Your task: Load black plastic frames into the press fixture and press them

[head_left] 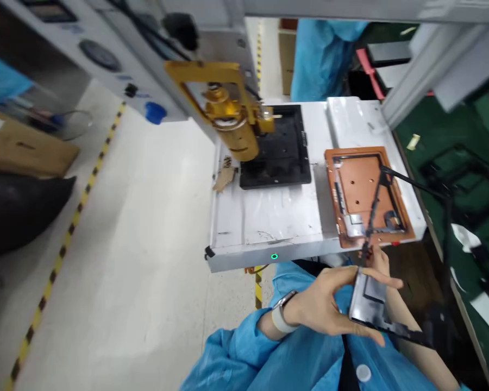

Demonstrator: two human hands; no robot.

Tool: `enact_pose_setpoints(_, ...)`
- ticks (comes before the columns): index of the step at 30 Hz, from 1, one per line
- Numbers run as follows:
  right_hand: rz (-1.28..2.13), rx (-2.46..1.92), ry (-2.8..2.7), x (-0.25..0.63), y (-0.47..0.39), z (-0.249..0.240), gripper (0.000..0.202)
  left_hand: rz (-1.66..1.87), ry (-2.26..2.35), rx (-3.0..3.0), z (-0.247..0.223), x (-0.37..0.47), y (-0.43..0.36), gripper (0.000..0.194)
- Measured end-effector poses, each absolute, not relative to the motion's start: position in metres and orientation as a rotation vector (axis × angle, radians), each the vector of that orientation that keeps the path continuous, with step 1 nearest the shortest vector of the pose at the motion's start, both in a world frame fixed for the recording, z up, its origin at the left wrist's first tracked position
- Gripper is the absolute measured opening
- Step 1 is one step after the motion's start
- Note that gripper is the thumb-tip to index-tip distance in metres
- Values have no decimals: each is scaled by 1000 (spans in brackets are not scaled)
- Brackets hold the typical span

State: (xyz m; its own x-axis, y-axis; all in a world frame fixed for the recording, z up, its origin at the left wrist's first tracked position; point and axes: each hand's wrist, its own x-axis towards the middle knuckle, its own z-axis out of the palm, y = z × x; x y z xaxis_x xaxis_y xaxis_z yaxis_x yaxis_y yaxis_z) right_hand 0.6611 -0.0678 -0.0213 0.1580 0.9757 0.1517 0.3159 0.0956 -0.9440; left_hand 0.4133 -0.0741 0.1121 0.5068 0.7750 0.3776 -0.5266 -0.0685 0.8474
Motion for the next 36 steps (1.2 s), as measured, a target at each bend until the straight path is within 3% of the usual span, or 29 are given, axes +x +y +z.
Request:
enact_pose_setpoints(10,1213,-1524,-606,661,-89,-62,85,803,305,1174,124,434,-128,91)
enact_pose_setpoints(36,1271,-1482,-534,656,-84,-63,89,753,362,1210,116,440,-136,83)
